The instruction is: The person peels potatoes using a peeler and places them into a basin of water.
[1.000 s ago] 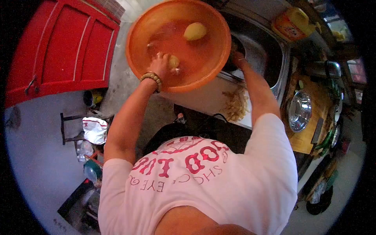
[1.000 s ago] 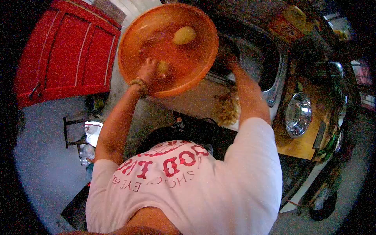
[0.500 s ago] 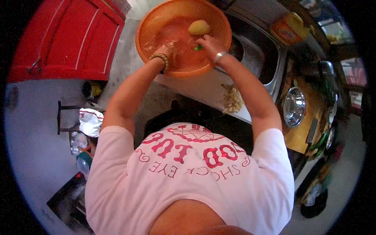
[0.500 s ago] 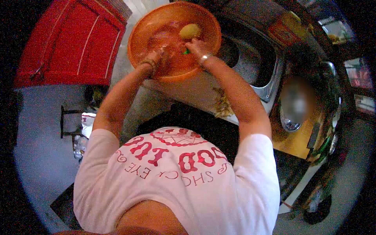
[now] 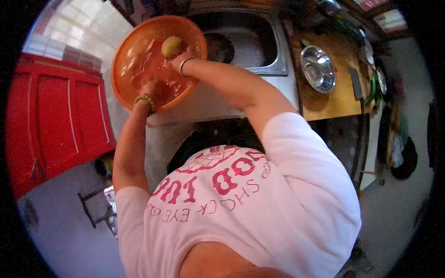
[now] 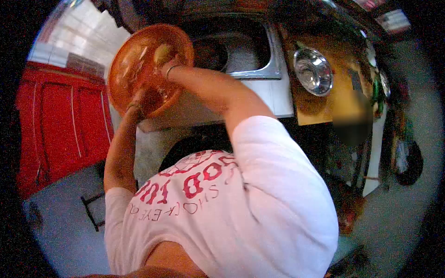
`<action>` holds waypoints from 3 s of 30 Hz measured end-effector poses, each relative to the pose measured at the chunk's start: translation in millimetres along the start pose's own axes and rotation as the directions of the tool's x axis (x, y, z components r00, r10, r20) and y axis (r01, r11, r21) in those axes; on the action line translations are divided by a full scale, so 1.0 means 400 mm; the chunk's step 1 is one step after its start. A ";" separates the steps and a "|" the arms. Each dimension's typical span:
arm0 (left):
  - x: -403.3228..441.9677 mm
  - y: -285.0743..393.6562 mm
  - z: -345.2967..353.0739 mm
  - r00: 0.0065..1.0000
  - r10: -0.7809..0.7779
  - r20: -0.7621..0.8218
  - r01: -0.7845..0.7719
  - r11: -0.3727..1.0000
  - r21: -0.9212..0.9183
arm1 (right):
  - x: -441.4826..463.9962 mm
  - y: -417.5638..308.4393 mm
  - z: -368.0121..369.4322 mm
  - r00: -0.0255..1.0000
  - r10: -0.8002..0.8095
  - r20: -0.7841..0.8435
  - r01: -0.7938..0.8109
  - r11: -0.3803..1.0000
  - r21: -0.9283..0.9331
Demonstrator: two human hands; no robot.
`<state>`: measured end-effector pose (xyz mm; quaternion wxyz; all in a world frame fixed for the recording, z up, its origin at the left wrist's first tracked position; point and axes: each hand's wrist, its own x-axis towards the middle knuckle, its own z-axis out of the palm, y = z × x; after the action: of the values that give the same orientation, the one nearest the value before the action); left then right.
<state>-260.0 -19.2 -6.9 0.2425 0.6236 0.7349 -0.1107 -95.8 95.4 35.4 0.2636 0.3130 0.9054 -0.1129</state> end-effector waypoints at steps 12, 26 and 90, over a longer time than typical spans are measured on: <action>0.054 -0.156 -0.021 0.937 -0.187 -0.295 0.088 0.943 -0.320 | -0.092 0.025 0.068 0.399 -0.030 -0.916 0.509 0.839 0.194; -0.126 -0.051 -0.149 0.978 0.206 -0.032 -0.184 0.925 0.334 | -0.411 0.138 0.237 0.661 0.737 -0.138 0.561 -0.364 0.743; -0.056 0.002 -0.116 0.976 0.196 -0.090 -0.200 0.979 -0.040 | -0.303 -0.030 -0.101 0.577 0.378 -0.724 0.140 0.827 0.544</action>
<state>-266.8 -16.6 44.0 0.2358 0.6918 0.6812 -0.0408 -39.2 39.5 135.8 -0.2707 0.4539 0.8269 -0.1922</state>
